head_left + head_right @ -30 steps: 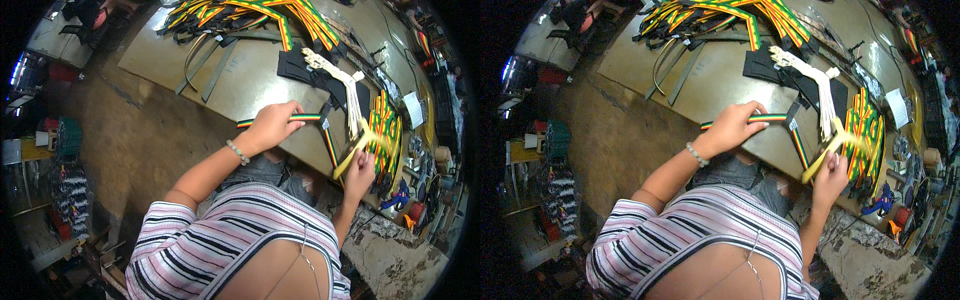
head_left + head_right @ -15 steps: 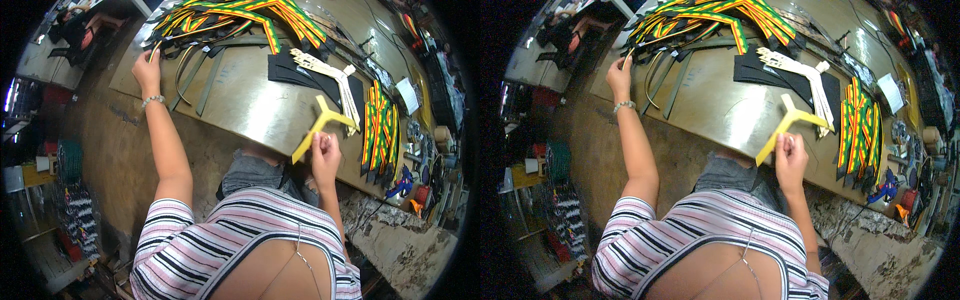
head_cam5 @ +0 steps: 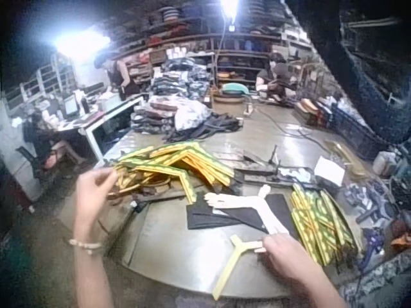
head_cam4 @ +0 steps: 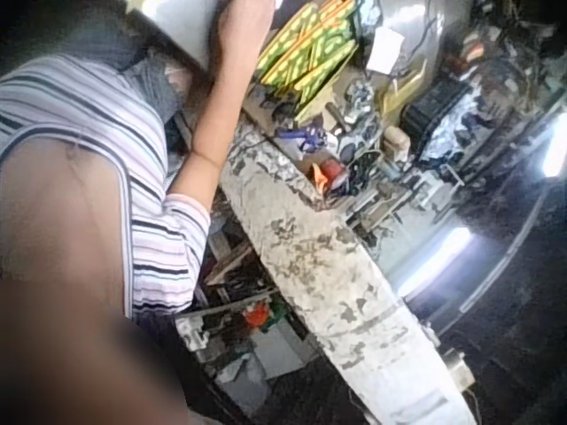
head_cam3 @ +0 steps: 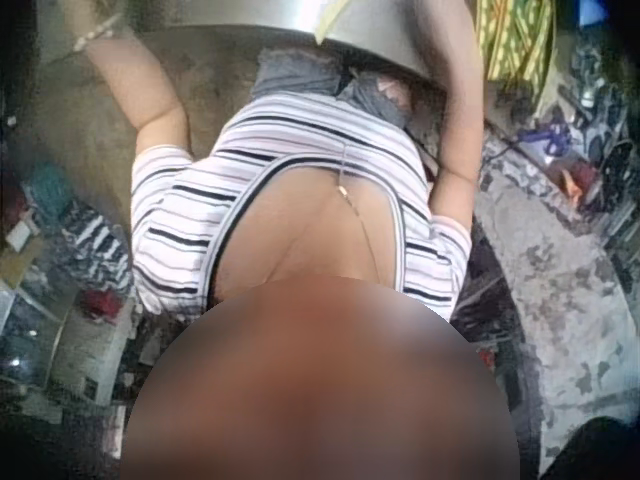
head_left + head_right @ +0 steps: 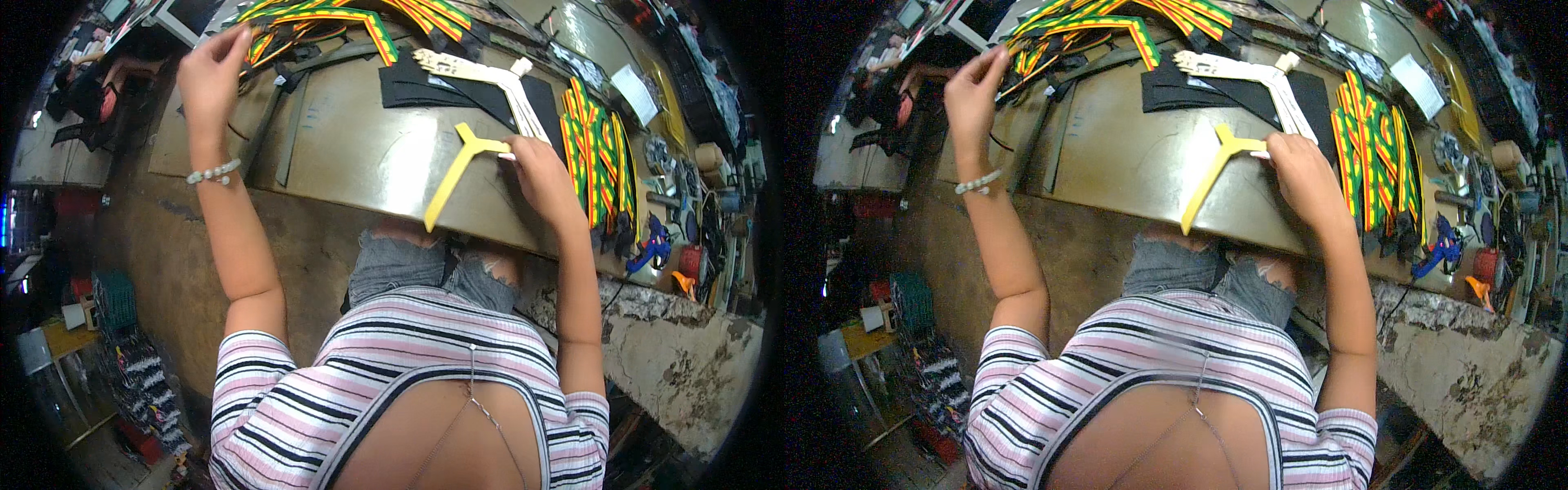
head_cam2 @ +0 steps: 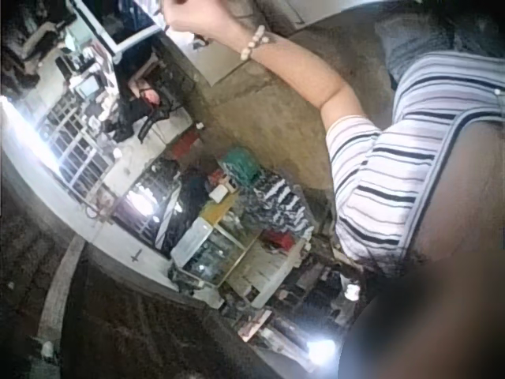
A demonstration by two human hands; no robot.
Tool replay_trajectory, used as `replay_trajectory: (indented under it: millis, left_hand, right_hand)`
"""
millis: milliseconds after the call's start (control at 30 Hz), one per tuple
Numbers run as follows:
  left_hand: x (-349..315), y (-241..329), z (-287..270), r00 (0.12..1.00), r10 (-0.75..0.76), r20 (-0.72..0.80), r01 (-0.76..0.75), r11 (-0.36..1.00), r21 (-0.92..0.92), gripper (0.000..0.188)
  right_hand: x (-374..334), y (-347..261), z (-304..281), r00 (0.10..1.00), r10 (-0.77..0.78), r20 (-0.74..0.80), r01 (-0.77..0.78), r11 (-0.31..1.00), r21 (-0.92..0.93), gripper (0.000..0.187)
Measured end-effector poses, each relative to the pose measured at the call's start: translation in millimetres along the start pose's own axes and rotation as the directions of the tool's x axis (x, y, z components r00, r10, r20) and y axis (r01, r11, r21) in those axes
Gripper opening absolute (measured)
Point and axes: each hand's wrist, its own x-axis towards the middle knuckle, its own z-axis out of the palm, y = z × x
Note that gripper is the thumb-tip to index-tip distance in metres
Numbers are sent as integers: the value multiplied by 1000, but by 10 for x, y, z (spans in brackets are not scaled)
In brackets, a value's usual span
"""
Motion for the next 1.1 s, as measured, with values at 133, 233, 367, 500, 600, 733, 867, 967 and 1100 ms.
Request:
replay_trajectory:
  millis: [133,233,367,500,600,733,867,967,1100]
  left_hand:
    - [-56,825,26,997,-14,69,47,870,-491,27]
    - [-323,1117,171,986,128,111,-34,792,-610,25]
    - [-946,991,903,868,112,483,67,939,-338,20]
    - [-1491,716,1266,841,181,510,-224,974,23,19]
    - [-1613,682,1225,897,268,352,-324,940,107,19]
    - [-1624,793,1020,947,260,189,-271,962,36,23]
    - [-1750,818,978,892,243,381,-281,958,47,17]
    - [-1857,733,1002,883,202,423,-249,967,58,21]
    - [-1951,688,979,829,258,496,-390,903,182,41]
  right_hand:
    - [-58,-194,-71,999,-31,20,23,952,307,19]
    - [-169,-379,49,997,-69,-38,79,906,417,20]
    - [-467,-566,266,996,4,-85,30,920,392,19]
    - [-620,-738,316,983,-60,-174,108,954,279,22]
    - [-591,-764,199,972,-49,-231,110,959,260,23]
    - [-334,-574,146,942,95,-322,-11,968,252,20]
    - [-132,-367,324,938,178,-298,-94,957,275,19]
    - [-179,-361,426,944,224,-241,-155,949,273,21]
    - [-301,-447,454,929,96,-356,-58,992,114,23]
